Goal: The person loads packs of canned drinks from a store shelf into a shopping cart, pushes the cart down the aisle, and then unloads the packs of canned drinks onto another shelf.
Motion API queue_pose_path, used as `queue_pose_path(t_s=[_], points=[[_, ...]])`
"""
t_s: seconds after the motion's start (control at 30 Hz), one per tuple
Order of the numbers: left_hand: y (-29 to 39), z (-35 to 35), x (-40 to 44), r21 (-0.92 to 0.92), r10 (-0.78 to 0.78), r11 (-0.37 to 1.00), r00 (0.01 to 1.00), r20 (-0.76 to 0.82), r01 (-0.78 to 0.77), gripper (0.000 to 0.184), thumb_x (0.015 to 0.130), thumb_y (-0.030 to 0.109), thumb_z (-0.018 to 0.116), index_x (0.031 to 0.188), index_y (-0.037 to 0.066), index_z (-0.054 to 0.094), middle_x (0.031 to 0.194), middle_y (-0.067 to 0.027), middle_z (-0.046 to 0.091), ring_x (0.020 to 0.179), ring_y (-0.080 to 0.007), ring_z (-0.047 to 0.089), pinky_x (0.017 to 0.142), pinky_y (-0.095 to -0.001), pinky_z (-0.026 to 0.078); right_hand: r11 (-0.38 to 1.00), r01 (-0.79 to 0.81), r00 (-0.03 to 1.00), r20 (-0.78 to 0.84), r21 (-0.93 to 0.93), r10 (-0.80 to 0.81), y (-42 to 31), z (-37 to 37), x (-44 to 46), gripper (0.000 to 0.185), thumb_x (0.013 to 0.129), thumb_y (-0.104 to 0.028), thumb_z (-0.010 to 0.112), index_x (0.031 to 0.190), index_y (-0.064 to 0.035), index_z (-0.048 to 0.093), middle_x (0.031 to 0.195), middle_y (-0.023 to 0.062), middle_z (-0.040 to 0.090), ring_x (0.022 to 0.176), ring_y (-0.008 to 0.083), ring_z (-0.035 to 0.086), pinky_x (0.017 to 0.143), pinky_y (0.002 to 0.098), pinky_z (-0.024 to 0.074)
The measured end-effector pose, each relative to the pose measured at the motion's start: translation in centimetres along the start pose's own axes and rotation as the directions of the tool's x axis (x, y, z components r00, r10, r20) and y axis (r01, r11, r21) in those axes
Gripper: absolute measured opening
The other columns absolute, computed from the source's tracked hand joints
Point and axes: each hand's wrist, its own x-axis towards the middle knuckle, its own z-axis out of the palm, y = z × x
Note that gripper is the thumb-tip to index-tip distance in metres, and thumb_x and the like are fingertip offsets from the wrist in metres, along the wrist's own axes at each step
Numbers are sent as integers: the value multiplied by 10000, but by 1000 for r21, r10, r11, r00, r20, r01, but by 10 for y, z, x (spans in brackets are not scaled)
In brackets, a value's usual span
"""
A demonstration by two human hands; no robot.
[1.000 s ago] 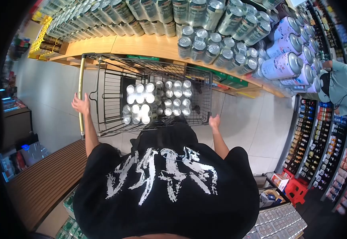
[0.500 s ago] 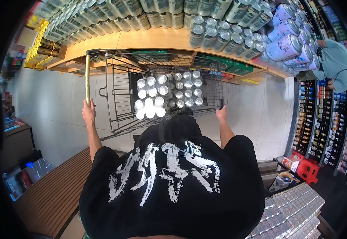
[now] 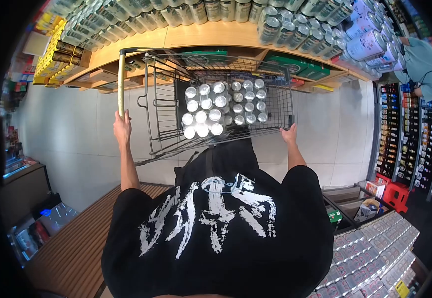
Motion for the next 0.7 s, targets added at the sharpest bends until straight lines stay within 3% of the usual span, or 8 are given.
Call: queue_pose_path(t_s=[0.23, 0.33, 0.43, 0.53, 0.63, 0.7], points=[[-22, -7, 20, 46, -8, 999, 1000, -24, 9, 330, 936, 419, 510, 1085, 125, 504, 762, -77, 691, 792, -328, 668, 701, -433, 492, 999, -27, 998, 62, -19, 28, -27, 11, -31, 1039, 814, -424, 667, 1485, -20, -15, 1553, 202, 57, 1437, 315, 115, 1162, 365, 179], [-43, -5, 35, -31, 52, 998, 999, -11, -52, 322, 933, 403, 525, 1091, 123, 507, 788, -81, 696, 803, -333, 666, 701, -432, 488, 998, -44, 999, 24, -33, 45, -36, 22, -37, 1012, 827, -333, 693, 1491, -49, -16, 1562, 150, 45, 1425, 313, 149, 1122, 373, 298], [-67, -5, 55, -222, 68, 974, 994, 81, -48, 320, 932, 372, 552, 1082, 91, 529, 816, -71, 699, 732, -252, 645, 677, -369, 482, 998, -41, 999, 5, 42, 41, -25, 48, -19, 1007, 835, -334, 683, 1493, -68, -33, 1564, 146, 18, 1426, 316, 141, 1024, 406, 433], [-81, -8, 66, -348, 54, 938, 987, 151, 2, 314, 931, 342, 570, 1072, 64, 537, 813, -66, 694, 692, -175, 593, 646, -321, 465, 991, 71, 990, -116, -115, -84, -15, 71, 5, 1005, 840, -325, 677, 1493, -88, -49, 1566, 133, 18, 1404, 325, 208, 854, 410, 552], [-86, -6, 72, -401, 59, 916, 988, 143, 4, 302, 929, 310, 581, 1057, 40, 534, 808, -72, 685, 678, -132, 555, 617, -291, 446, 978, -20, 996, 87, 206, 2, -55, 40, -29, 1003, 835, -309, 684, 1494, -83, -37, 1567, 125, 27, 1368, 320, 292, 769, 384, 579], [-92, -7, 73, -411, 69, 912, 990, 127, -11, 299, 930, 297, 582, 1053, 30, 529, 804, -77, 679, 674, -122, 544, 604, -281, 437, 990, -3, 996, 88, 140, -9, -63, 38, -24, 999, 829, -298, 692, 1496, -84, -21, 1568, 115, 26, 1345, 315, 331, 733, 365, 585]])
